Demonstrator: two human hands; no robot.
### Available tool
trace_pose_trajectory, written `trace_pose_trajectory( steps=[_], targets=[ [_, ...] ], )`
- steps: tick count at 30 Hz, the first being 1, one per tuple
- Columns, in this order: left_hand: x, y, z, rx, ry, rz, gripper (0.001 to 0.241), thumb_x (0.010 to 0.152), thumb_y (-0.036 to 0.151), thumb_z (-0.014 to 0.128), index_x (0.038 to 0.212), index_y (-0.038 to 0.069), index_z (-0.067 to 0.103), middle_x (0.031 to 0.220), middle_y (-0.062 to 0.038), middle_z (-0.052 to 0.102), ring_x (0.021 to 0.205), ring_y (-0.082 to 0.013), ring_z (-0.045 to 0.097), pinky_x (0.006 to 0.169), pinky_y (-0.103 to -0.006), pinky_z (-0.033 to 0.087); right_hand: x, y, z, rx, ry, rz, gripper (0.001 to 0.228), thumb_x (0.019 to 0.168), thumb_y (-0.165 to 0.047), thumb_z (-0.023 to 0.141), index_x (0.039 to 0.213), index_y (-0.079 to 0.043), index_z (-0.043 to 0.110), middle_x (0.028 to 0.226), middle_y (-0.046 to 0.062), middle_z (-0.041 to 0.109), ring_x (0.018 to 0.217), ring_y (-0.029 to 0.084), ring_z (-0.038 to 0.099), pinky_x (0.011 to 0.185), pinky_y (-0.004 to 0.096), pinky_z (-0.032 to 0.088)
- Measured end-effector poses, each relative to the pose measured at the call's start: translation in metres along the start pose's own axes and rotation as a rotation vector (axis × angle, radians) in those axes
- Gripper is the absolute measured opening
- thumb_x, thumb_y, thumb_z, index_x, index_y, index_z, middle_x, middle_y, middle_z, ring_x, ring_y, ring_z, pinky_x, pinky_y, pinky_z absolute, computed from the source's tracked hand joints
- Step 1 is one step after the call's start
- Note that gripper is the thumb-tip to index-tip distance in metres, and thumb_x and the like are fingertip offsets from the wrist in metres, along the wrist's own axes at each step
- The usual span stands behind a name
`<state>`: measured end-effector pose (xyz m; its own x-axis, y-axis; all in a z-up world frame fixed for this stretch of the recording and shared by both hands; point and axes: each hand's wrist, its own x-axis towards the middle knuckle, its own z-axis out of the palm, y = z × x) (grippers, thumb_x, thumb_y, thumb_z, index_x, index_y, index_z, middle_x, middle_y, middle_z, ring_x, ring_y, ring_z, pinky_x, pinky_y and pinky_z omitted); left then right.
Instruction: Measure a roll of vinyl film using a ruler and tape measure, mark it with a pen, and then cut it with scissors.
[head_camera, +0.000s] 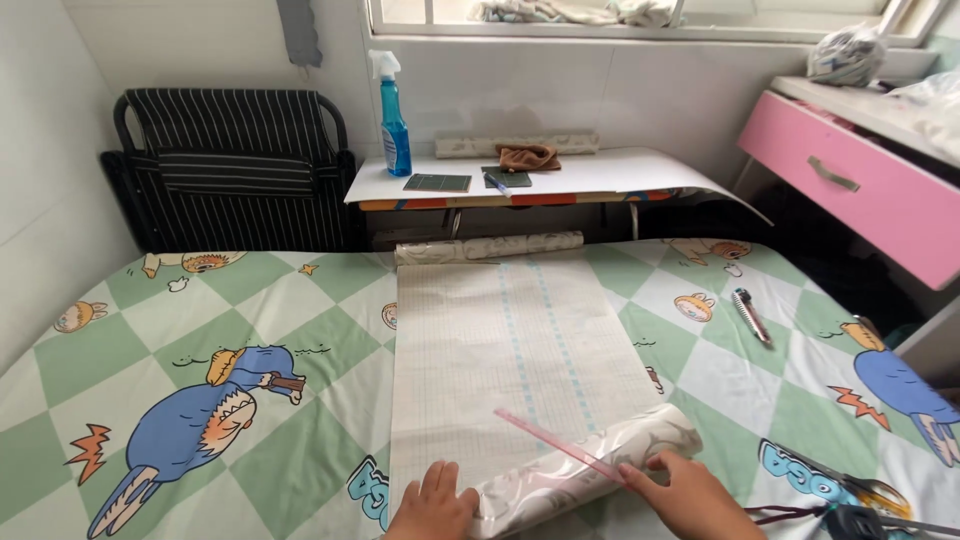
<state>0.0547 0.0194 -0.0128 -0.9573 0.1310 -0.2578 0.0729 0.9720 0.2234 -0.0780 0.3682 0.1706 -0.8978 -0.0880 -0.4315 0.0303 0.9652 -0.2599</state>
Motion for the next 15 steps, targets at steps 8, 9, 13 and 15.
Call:
trace_pose_trajectory(
  steps=[8,9,13,15],
  targets=[
    [-0.034,0.022,-0.031,0.012,0.209,0.042,0.023,0.109,0.022,0.044,0.132,0.023,0.043,0.106,-0.01,0.057,0.088,-0.0322,0.062,0.079,-0.0517,0.048,-0.066,-0.016,-0.018,0.003,0.132,-0.099,0.088,0.081,-0.071,0.084,0.153,-0.031,0.054,0.142,0.0,0.06,0.112,0.016,0.078,0.1,0.03,0.064],
    [-0.038,0.025,-0.036,0.074,0.237,0.091,0.057,0.1,0.015,0.057,0.15,0.014,0.03,0.113,-0.016,0.052,0.089,-0.0339,0.06,0.078,-0.0483,0.049,-0.06,-0.013,-0.013,0.003,0.221,-0.197,0.072,0.085,-0.056,0.079,0.15,-0.033,0.057,0.157,-0.005,0.051,0.132,0.016,0.066,0.108,0.034,0.059],
    [-0.059,0.037,-0.06,0.213,0.283,0.255,0.134,0.096,0.064,0.086,0.167,-0.014,0.005,0.132,-0.024,0.045,0.094,-0.0365,0.056,0.083,-0.0459,0.044,-0.062,-0.023,-0.016,-0.04,0.19,-0.31,0.057,0.101,-0.041,0.058,0.156,-0.04,0.045,0.175,-0.022,0.036,0.135,0.021,0.069,0.11,0.043,0.059],
    [-0.058,0.04,-0.063,0.116,0.281,0.202,0.115,0.101,0.055,0.076,0.167,-0.01,0.01,0.133,-0.024,0.047,0.1,-0.0375,0.058,0.085,-0.047,0.048,-0.059,-0.023,-0.013,-0.128,0.152,-0.304,0.059,0.103,-0.047,0.052,0.16,-0.041,0.039,0.155,-0.014,0.056,0.127,0.022,0.072,0.104,0.042,0.059]
  ],
)
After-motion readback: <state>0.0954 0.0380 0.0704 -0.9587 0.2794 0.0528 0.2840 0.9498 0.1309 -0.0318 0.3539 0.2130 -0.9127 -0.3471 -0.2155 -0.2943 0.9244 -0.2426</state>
